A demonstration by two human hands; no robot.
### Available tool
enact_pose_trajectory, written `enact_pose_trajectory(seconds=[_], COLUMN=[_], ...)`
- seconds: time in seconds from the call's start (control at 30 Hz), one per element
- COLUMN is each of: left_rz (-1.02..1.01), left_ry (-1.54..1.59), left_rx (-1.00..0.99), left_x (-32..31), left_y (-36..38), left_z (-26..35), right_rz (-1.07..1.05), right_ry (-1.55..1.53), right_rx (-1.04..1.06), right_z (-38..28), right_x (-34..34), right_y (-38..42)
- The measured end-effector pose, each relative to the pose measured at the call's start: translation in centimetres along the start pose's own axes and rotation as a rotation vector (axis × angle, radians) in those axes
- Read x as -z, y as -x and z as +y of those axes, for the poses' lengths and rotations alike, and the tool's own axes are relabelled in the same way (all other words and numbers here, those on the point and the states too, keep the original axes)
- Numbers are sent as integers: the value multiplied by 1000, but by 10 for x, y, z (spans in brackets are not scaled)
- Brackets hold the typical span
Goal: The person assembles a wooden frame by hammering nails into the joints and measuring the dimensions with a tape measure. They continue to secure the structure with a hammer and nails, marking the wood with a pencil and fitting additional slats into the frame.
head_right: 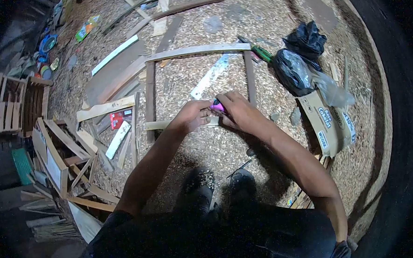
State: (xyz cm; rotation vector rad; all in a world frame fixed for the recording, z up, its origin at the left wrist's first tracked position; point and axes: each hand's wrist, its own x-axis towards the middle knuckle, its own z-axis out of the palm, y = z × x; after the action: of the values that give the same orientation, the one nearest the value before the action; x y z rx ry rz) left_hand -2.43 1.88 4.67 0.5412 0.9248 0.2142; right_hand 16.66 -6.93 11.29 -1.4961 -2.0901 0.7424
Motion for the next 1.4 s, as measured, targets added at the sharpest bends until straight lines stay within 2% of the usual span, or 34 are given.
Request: enact_pose_trajectory(seconds=[0.03, 0.1, 0.17, 0.2, 0.27, 0.37, 0.43, 0.5, 0.57, 0.6, 0.67, 0.77, 0.8, 0.93, 1.03, 1.07, 1.17, 1.2, 1.4], left_rz=[-24, -78, -133, -161, -142, -299, -348, -188, -135, -80, 28, 319, 464, 594, 676, 634, 771, 793, 751], left_ry=[54, 157, 111, 75, 38, 238, 309, 456, 506, 429, 274, -284, -374, -658, -645, -690, -632, -657, -629], left_rx=[15, 46, 80, 99, 164, 132, 4, -113, -156, -177, -219, -221, -250, -364, -479, -587, -559, -610, -715], left_x=[0, -2, 3, 5, 8, 57, 95, 116, 158, 171, 184, 184, 188, 207, 207, 224, 216, 207, 227], left_y=[1, 5, 0, 0, -4, -18, -7, 18, 19, 17, 12, 10, 2, -31, -52, -67, -70, -64, -82], left_z=[2, 10, 15, 19, 28, 56, 100, 146, 186, 202, 228, 252, 253, 246, 221, 213, 198, 194, 178], right_rz=[35, 47, 44, 102, 46, 33, 47, -96, -30, 0, -26, -38, -42, -100, -92, -93, -87, -80, -27], right_ry=[-3, -20, -45, 9, 22, -5, 25, 35, 72, 93, 82, 95, 94, 144, 132, 141, 156, 156, 158], right_rx=[28, -45, -151, -82, -132, -229, -259, -430, -346, -304, -362, -433, -441, -433, -448, -454, -465, -464, -469], right_z=[-4, -3, 3, 4, 7, 10, 17, 24, 29, 28, 22, 10, 4, 2, 4, 4, 5, 7, 20], right_x=[-1, -5, -10, -11, -12, -8, 1, 16, 20, 20, 17, 7, 9, 12, 13, 14, 15, 14, 15], right_y=[-4, -9, -14, -15, -18, -16, -11, -1, 16, 22, 23, 19, 16, 15, 18, 19, 20, 22, 35])
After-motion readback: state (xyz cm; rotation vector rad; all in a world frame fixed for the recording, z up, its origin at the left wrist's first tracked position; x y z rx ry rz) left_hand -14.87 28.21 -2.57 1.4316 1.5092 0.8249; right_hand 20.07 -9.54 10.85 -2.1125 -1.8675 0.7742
